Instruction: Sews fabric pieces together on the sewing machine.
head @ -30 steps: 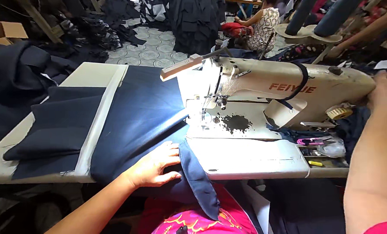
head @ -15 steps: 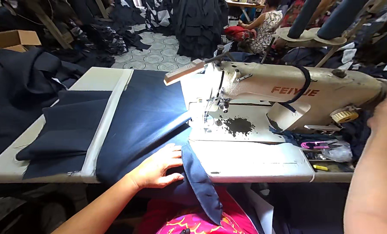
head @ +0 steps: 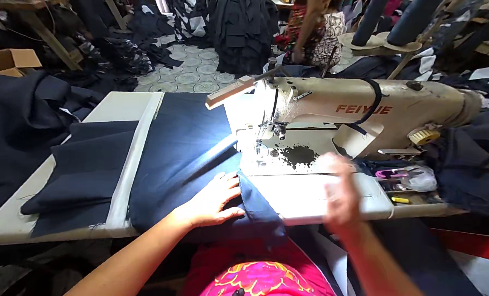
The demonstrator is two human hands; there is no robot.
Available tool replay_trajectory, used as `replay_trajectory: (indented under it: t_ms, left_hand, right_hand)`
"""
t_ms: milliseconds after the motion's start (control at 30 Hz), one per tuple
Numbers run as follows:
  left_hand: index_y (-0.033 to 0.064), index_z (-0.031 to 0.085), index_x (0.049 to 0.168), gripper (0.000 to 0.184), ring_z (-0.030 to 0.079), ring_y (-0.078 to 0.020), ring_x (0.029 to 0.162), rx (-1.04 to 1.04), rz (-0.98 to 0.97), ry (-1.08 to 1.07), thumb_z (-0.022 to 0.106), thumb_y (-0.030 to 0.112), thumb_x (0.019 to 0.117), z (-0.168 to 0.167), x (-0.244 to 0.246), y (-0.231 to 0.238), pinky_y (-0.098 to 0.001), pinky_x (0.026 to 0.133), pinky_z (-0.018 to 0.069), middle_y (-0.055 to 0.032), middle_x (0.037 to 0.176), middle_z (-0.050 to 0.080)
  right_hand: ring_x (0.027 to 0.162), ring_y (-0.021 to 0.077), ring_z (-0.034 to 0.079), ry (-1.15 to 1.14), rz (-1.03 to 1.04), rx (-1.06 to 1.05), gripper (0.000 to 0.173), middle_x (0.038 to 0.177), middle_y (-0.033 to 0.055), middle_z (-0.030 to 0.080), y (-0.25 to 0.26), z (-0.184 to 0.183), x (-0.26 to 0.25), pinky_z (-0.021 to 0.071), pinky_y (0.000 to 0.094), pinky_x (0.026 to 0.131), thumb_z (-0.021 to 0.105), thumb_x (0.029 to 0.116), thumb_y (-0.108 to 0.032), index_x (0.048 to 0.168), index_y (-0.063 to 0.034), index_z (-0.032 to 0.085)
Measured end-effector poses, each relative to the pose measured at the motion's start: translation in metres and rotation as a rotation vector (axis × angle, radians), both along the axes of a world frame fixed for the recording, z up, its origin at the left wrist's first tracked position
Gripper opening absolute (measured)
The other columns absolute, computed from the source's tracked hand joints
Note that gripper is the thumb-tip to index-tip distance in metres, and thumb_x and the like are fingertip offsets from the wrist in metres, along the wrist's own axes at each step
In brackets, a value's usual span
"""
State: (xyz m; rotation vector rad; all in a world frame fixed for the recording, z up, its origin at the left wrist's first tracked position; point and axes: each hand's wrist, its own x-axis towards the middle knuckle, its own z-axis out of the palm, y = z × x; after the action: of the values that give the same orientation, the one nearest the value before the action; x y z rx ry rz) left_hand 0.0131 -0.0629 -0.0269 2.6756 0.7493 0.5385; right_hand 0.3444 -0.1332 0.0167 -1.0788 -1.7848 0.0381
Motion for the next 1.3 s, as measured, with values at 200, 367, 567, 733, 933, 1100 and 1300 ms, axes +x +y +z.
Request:
replay_trajectory:
  t_ms: [200, 367, 567, 733, 933, 1100, 1300]
  left_hand:
    - [0.0106, 0.062, 0.138, 0.06, 0.043, -0.031, 0.146, 0.078, 0.055, 0.06, 0.036, 0.053, 0.1047, 0.003, 0.009, 0.007, -0.0658, 0.114, 0.0308, -0.0117, 0.147, 0.057]
    - [0.0193, 0.045, 0.157, 0.063, 0.024, -0.0304, 0.156, -0.023, 0.121, 0.207, 0.031, 0.055, 0.1066, 0.01, 0.013, 0.008, -0.065, 0.122, 0.0164, -0.0077, 0.167, 0.034]
    - [0.0231, 0.045, 0.157, 0.064, 0.022, -0.0316, 0.157, -0.011, 0.041, 0.226, 0.029, 0.058, 0.1062, 0.01, 0.039, 0.008, -0.0675, 0.121, 0.0143, -0.0053, 0.167, 0.034]
    - [0.0189, 0.044, 0.157, 0.064, 0.024, -0.0249, 0.157, -0.042, 0.052, 0.244, 0.032, 0.055, 0.1065, 0.013, 0.031, 0.014, -0.0611, 0.124, 0.0161, -0.0018, 0.167, 0.035]
    - [0.0067, 0.04, 0.157, 0.061, 0.031, -0.0472, 0.15, -0.176, 0.637, 0.472, 0.037, 0.046, 0.11, 0.044, 0.001, 0.062, -0.0689, 0.114, 0.0279, -0.0203, 0.165, 0.033]
    - [0.0025, 0.08, 0.099, 0.017, 0.067, -0.0359, 0.104, 0.076, 0.253, -0.045, 0.064, 0.006, 0.0932, 0.05, 0.044, 0.072, -0.0528, 0.094, 0.0513, -0.0182, 0.102, 0.072]
    - [0.003, 0.074, 0.086, 0.016, 0.064, -0.0263, 0.104, -0.059, 0.008, -0.135, 0.07, 0.017, 0.0929, 0.022, 0.058, 0.086, -0.0433, 0.093, 0.0497, -0.0125, 0.1, 0.07]
  right_hand:
    - [0.146, 0.0305, 0.046, -0.496, 0.487, -0.186, 0.058, 0.154, 0.0139, 0.053, -0.035, -0.049, -0.114, 0.0371, 0.0566, 0.117, 0.054, 0.1023, -0.041, 0.146, -0.0038, 0.054]
    - [0.15, 0.0536, 0.026, -0.633, -0.184, -0.746, 0.063, 0.16, 0.0334, 0.033, -0.013, -0.008, -0.079, 0.0162, 0.0746, 0.117, 0.053, 0.1036, -0.041, 0.156, -0.0081, 0.044]
    - [0.082, 0.0261, 0.073, -0.314, -0.087, 0.074, 0.022, 0.087, 0.0139, 0.074, 0.0, -0.02, -0.084, 0.0606, 0.0382, 0.073, 0.058, 0.0961, -0.012, 0.097, -0.0017, 0.077]
    - [0.059, 0.0303, 0.067, -0.476, -0.129, -0.166, 0.022, 0.071, 0.0132, 0.064, 0.038, -0.043, -0.078, 0.0504, 0.0456, 0.047, 0.056, 0.0977, -0.017, 0.09, -0.0014, 0.069]
    - [0.079, 0.0358, 0.07, -0.552, -0.042, -0.524, 0.027, 0.082, 0.0161, 0.067, 0.048, -0.022, -0.068, 0.0529, 0.0536, 0.063, 0.051, 0.1054, -0.023, 0.097, -0.0031, 0.068]
    - [0.063, 0.03, 0.068, -0.44, -0.13, -0.245, 0.023, 0.07, 0.0117, 0.064, 0.047, -0.043, -0.071, 0.0507, 0.0471, 0.05, 0.06, 0.0975, -0.02, 0.084, -0.0036, 0.069]
    - [0.067, 0.0284, 0.07, -0.418, -0.138, -0.277, 0.025, 0.073, 0.0113, 0.067, 0.043, -0.043, -0.073, 0.0525, 0.0462, 0.053, 0.058, 0.0975, -0.023, 0.086, -0.0043, 0.069]
